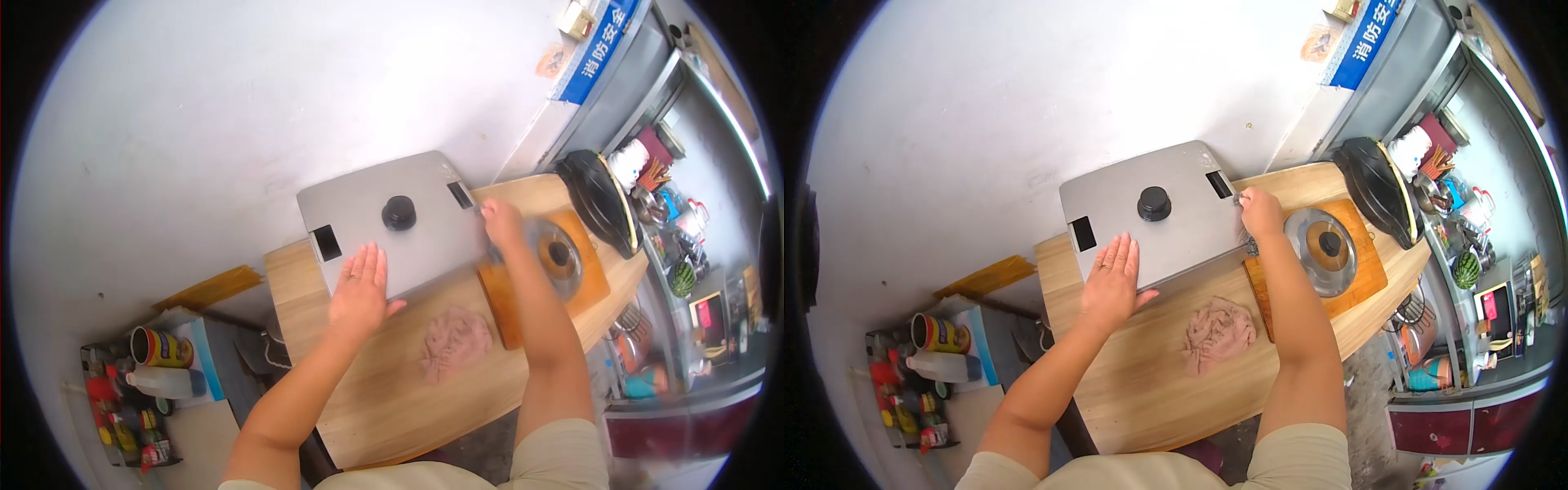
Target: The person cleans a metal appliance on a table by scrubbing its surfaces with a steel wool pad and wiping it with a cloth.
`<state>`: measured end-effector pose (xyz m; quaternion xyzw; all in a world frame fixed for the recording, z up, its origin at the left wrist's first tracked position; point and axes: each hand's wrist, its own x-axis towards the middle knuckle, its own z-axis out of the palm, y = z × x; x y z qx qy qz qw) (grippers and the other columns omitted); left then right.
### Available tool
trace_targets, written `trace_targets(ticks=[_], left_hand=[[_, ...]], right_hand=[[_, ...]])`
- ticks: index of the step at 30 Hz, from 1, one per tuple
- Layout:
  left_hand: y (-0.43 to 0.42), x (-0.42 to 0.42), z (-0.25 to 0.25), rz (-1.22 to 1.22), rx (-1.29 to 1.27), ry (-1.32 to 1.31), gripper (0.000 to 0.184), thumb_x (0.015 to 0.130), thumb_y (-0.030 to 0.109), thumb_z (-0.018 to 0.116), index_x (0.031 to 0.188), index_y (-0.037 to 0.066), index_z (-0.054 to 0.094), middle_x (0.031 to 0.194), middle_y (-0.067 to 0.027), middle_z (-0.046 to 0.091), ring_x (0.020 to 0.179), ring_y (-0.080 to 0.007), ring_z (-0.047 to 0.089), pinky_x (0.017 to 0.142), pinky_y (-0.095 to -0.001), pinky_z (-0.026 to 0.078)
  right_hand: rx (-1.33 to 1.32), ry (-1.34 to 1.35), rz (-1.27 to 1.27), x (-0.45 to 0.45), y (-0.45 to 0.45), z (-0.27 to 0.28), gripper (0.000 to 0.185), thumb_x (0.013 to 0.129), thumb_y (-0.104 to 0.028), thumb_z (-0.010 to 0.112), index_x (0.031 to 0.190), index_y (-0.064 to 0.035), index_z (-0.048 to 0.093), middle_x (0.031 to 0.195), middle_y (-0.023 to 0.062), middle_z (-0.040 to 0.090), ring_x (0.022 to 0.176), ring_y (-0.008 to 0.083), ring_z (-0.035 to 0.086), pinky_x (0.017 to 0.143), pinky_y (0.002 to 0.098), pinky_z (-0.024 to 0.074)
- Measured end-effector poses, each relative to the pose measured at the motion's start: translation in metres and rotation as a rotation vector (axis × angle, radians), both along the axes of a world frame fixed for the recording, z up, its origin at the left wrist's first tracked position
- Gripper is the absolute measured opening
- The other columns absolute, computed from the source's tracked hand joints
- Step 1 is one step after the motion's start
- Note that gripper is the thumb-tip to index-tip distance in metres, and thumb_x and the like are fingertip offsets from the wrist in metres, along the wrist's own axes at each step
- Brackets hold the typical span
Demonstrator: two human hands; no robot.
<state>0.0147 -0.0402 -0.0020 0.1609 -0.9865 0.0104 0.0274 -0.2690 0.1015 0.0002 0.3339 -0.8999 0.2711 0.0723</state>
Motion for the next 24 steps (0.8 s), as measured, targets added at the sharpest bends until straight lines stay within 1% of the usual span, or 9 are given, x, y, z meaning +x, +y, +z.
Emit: trace_targets(ticks=[5, 9, 11, 14, 17, 19, 20, 22, 24], left_hand=[[0.002, 0.002, 0.001, -0.012, 0.000, 0.004, 0.092, 0.084, 0.061, 0.051, 0.143, -0.004, 0.024, 0.151, -0.0173, 0.022, 0.141, -0.0261, 0.020, 0.115, -0.0376, 0.017], [0.005, 0.003, -0.001, -0.005, -0.015, 0.047, 0.091, 0.084, 0.060, 0.052, 0.143, -0.003, 0.024, 0.151, -0.0174, 0.023, 0.141, -0.0264, 0.021, 0.115, -0.0378, 0.018], [0.005, 0.004, 0.000, -0.005, -0.019, 0.057, 0.091, 0.083, 0.060, 0.053, 0.142, -0.003, 0.025, 0.151, -0.0176, 0.024, 0.140, -0.0268, 0.022, 0.115, -0.0382, 0.019], [0.005, 0.012, -0.002, -0.020, -0.002, 0.076, 0.090, 0.082, 0.058, 0.055, 0.141, -0.004, 0.027, 0.149, -0.0178, 0.027, 0.140, -0.0275, 0.024, 0.114, -0.0389, 0.020], [-0.001, 0.017, -0.003, -0.048, -0.001, 0.113, 0.091, 0.079, 0.057, 0.059, 0.140, -0.004, 0.029, 0.148, -0.0184, 0.029, 0.138, -0.0284, 0.027, 0.114, -0.0396, 0.022], [0.001, 0.020, -0.002, -0.048, -0.018, 0.130, 0.092, 0.078, 0.057, 0.061, 0.139, -0.005, 0.030, 0.147, -0.0199, 0.030, 0.138, -0.0295, 0.028, 0.114, -0.0401, 0.022], [0.007, 0.016, 0.000, 0.005, -0.044, 0.096, 0.093, 0.077, 0.057, 0.062, 0.139, -0.005, 0.030, 0.147, -0.0209, 0.030, 0.138, -0.0301, 0.028, 0.113, -0.0404, 0.022], [0.024, 0.003, 0.003, 0.112, -0.090, 0.027, 0.096, 0.075, 0.058, 0.063, 0.139, -0.006, 0.030, 0.146, -0.0229, 0.030, 0.138, -0.0314, 0.028, 0.113, -0.0410, 0.023], [0.032, -0.009, 0.003, 0.121, -0.072, 0.047, 0.097, 0.075, 0.058, 0.063, 0.138, -0.007, 0.030, 0.145, -0.0242, 0.030, 0.138, -0.0321, 0.027, 0.113, -0.0413, 0.023]], right_hand=[[-0.104, 0.046, -0.013, 0.005, 0.013, -0.012, 0.020, 0.085, -0.016, 0.059, 0.100, -0.0073, 0.069, 0.094, 0.0175, 0.067, 0.089, 0.0356, 0.063, 0.079, 0.0425, 0.0490], [-0.023, 0.114, -0.041, 0.018, 0.015, -0.004, 0.021, 0.085, -0.017, 0.059, 0.101, -0.0069, 0.068, 0.094, 0.0176, 0.067, 0.088, 0.0358, 0.063, 0.078, 0.0424, 0.0494], [-0.017, 0.140, -0.017, 0.019, 0.019, -0.009, 0.022, 0.085, -0.017, 0.058, 0.101, -0.0066, 0.068, 0.093, 0.0178, 0.067, 0.087, 0.0360, 0.063, 0.077, 0.0429, 0.0496], [-0.068, 0.106, 0.023, 0.022, 0.026, -0.017, 0.022, 0.085, -0.017, 0.057, 0.101, -0.0069, 0.068, 0.091, 0.0177, 0.067, 0.086, 0.0357, 0.063, 0.076, 0.0433, 0.0497], [0.061, 0.133, 0.057, 0.048, 0.038, 0.002, 0.023, 0.085, -0.015, 0.056, 0.102, -0.0072, 0.068, 0.099, 0.0172, 0.067, 0.092, 0.0341, 0.063, 0.078, 0.0423, 0.0500], [0.183, 0.247, 0.101, 0.065, 0.043, 0.005, 0.024, 0.084, -0.013, 0.055, 0.103, -0.0075, 0.068, 0.105, 0.0166, 0.065, 0.099, 0.0330, 0.061, 0.081, 0.0408, 0.0500], [0.243, 0.307, 0.122, 0.071, 0.044, 0.003, 0.024, 0.083, -0.013, 0.055, 0.103, -0.0077, 0.068, 0.109, 0.0162, 0.065, 0.102, 0.0324, 0.061, 0.082, 0.0401, 0.0500], [0.290, 0.486, 0.310, 0.083, 0.043, -0.003, 0.025, 0.082, -0.012, 0.054, 0.103, -0.0075, 0.067, 0.113, 0.0160, 0.062, 0.109, 0.0318, 0.057, 0.086, 0.0385, 0.0496], [0.135, 0.458, 0.601, 0.108, 0.032, -0.001, 0.026, 0.081, -0.010, 0.056, 0.105, -0.0088, 0.067, 0.111, 0.0133, 0.064, 0.107, 0.0292, 0.059, 0.088, 0.0379, 0.0489]])
